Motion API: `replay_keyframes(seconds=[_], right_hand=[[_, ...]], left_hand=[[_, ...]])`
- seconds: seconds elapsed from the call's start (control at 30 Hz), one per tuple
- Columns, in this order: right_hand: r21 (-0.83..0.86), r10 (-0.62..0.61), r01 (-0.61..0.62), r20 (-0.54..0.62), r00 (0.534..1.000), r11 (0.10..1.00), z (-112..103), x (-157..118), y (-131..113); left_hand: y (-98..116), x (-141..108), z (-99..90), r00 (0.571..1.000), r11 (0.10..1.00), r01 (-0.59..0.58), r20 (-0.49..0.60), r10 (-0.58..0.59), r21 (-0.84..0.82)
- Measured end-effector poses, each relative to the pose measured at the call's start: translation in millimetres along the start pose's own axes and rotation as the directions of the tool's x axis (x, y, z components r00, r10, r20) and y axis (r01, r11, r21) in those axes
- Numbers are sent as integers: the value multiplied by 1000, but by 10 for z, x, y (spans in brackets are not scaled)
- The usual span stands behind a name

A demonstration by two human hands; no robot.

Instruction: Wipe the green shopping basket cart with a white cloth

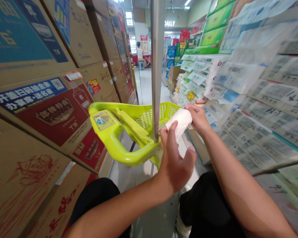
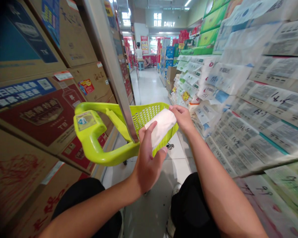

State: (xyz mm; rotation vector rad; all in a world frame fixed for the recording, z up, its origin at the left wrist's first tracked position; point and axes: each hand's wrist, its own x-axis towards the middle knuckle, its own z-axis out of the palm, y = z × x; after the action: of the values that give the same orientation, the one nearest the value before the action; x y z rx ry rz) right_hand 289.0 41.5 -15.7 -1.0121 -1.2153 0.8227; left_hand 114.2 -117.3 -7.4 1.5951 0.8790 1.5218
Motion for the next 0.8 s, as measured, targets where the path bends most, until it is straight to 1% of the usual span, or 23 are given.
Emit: replay_keyframes(seconds=[0.07,0.13,0.2,0.27,0.3,0.33,0.4,0.47,0.5,0.53,0.57,0.63,0.7,0.8], right_hand=[[-157,-51,60,63,997,986,-136,84,49],[-225,-63,100,165,984,969,-204,123,64],[-204,-43,96,253,967,974,-207,131,74],[-136,-42,84,283,958,987,-177,142,98],[-94,-70,99,270,960,991,-162,157,116],[-52,-117,133,230,966,990,-152,179,136],[6,-240,241,82,967,971,-142,237,174],[-23,-349,348,-78,934,937,-131,297,205],[-74,-390,383,-122,913,921,-114,322,219],[-141,-424,406,-139,895,903,-84,340,233],[-213,-449,417,-132,884,883,-39,353,250],[-339,-477,425,-81,875,839,93,366,297],[-423,-472,417,-28,881,804,253,372,365],[-512,-421,380,39,906,771,452,379,491]], left_hand=[[41,-24,-8,999,999,24,23,-25,29],[58,-16,-31,998,997,46,43,-48,62],[61,14,-73,998,994,39,48,-44,102],[58,43,-122,999,989,21,42,-27,146],[54,51,-145,999,986,15,39,-22,166],[47,52,-163,999,983,11,39,-18,181],[25,39,-188,999,979,8,46,-18,205],[-8,12,-202,998,973,3,56,-16,231],[-26,-2,-206,998,969,-7,64,-9,246],[-43,-15,-211,997,965,-21,71,3,262],[-59,-26,-215,997,959,-42,78,21,279],[-78,-45,-225,993,946,-93,93,67,311],[-72,-67,-237,989,931,-133,108,102,341],[11,-132,-264,978,892,-190,154,138,409]])
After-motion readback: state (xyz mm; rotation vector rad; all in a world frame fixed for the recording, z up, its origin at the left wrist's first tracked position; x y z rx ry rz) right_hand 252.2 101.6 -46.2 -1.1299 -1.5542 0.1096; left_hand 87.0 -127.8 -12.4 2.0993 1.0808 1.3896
